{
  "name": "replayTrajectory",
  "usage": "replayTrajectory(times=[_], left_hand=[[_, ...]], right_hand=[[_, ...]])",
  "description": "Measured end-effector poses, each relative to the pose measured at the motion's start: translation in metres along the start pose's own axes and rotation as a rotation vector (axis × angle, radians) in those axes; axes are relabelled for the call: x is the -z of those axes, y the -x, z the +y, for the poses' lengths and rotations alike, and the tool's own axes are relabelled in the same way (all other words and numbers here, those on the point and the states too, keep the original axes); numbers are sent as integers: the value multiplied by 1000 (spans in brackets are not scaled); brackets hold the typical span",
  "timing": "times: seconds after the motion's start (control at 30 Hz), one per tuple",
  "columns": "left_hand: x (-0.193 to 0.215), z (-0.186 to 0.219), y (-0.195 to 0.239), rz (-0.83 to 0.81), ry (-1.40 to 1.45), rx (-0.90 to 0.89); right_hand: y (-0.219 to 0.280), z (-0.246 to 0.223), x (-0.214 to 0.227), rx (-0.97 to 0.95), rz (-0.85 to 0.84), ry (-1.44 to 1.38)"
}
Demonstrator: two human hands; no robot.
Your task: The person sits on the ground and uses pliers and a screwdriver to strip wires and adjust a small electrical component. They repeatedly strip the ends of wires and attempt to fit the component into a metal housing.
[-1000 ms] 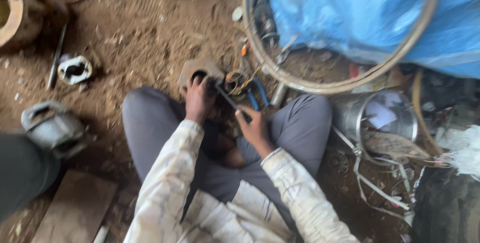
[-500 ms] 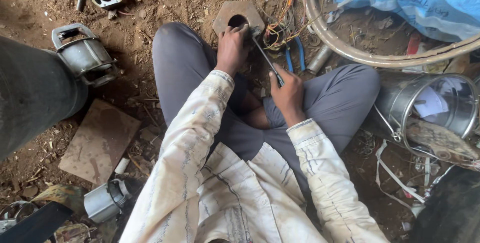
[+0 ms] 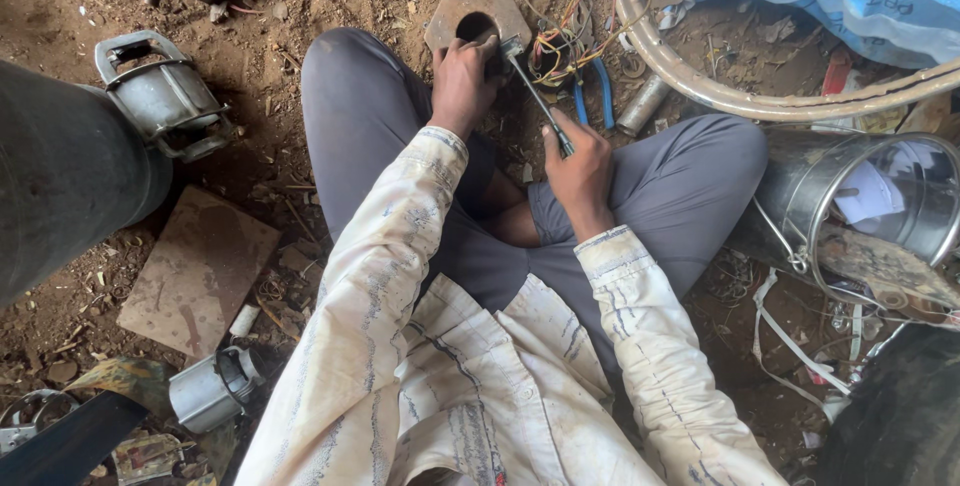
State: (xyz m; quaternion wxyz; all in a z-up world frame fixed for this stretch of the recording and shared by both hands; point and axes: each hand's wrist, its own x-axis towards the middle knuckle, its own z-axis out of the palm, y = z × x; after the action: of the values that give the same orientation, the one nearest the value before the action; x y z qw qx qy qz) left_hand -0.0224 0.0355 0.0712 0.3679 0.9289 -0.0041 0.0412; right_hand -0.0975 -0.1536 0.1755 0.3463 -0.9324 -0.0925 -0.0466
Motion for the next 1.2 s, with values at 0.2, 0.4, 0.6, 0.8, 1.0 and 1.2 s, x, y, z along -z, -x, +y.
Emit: replayTrajectory(times=[0.2,0.4,0.6,0.8,1.0,1.2], left_hand=[[-3,-2,0,-35,-13,18],[-7,-4,-1,-53,-38,16],[-9,-3,-1,-33,27,16],[-7,-2,-2,-19,96,64],[-7,-2,-3,21,103,69],[-6,-1,-2,28,125,36]], right_hand=[[-1,5,2,-25,31,5],[-1,6,2,-43,40,-31],[-1,6,2,-11,28,1],[-2,1,3,-25,12,45],[-2,-3,6,18,5,73],[-3,-6,7,-22,-32,106]])
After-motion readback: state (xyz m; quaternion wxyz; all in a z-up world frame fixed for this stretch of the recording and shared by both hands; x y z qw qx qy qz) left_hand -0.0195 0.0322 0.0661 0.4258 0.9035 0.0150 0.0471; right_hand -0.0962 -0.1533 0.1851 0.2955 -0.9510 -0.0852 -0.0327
